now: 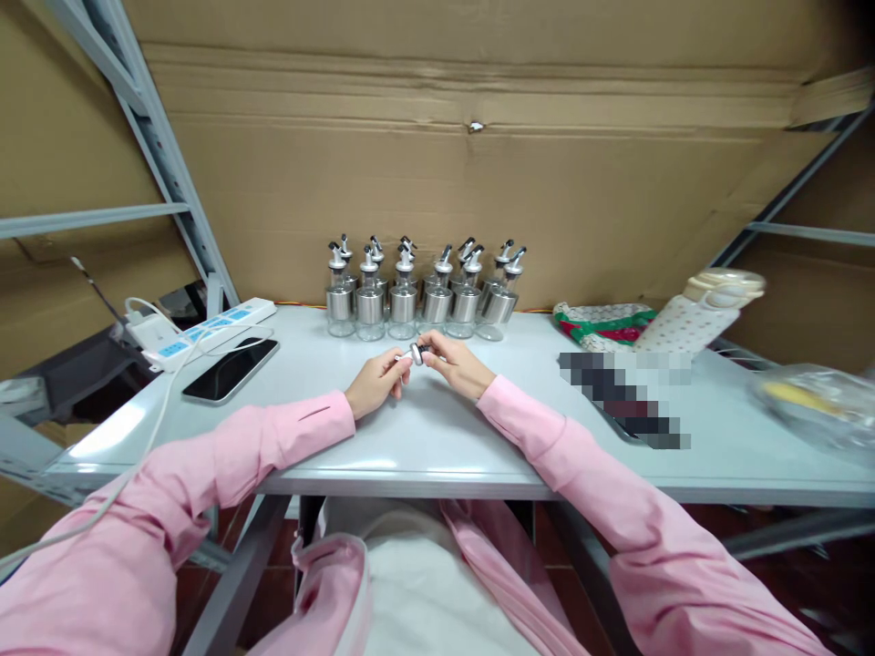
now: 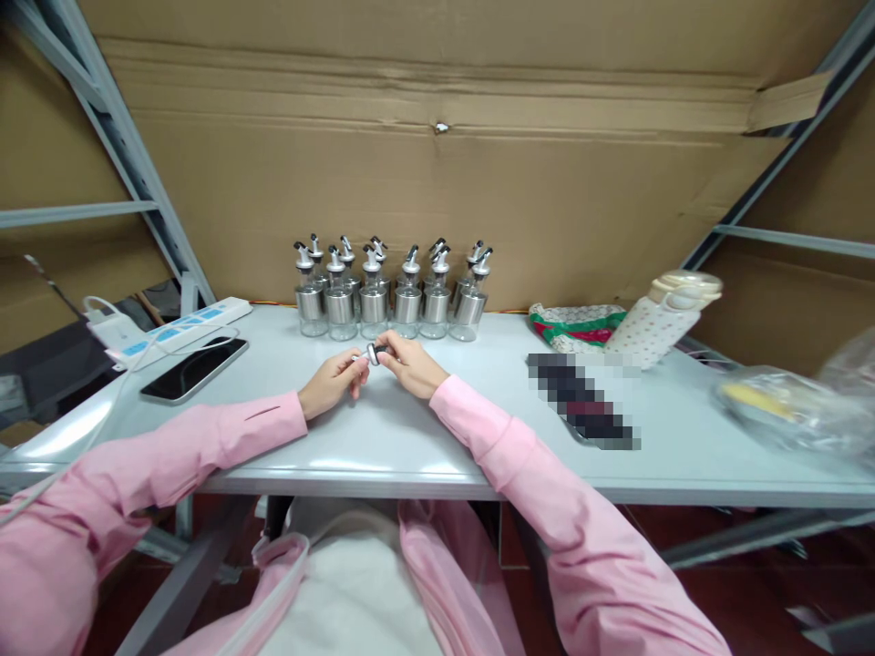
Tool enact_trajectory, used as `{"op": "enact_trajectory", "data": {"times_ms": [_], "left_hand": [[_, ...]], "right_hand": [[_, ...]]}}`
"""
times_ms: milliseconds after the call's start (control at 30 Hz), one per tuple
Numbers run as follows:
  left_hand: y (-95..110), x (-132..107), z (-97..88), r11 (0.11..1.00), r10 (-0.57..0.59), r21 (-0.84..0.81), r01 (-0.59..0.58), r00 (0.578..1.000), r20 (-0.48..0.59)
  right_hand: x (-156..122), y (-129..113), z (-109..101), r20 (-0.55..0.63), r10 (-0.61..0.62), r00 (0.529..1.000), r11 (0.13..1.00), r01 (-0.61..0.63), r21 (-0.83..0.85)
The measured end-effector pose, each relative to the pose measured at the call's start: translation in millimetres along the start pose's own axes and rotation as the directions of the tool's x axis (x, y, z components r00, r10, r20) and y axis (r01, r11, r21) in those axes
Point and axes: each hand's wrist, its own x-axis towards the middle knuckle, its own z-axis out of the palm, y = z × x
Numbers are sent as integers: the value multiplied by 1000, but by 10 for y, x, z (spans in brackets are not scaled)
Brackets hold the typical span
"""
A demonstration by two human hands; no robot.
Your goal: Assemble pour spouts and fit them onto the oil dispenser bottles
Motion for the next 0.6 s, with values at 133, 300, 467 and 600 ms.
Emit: {"op": "enact_trajectory", "data": {"times_ms": [133, 300, 467, 600], "left_hand": [[18, -13, 3, 998, 31, 51, -31, 999, -11], [72, -2, 0, 992, 122, 3, -123, 987, -105], [93, -1, -10, 988, 143, -32, -149, 980, -135], [83, -1, 0, 989, 125, -68, -135, 983, -133]], "right_hand": [[2, 12, 7, -6, 11, 1000, 998, -11, 60], [20, 47, 2, -25, 40, 999, 985, -35, 167], [53, 222, -43, -131, 59, 990, 973, -86, -215], [59, 402, -11, -20, 65, 998, 918, -67, -391]]}}
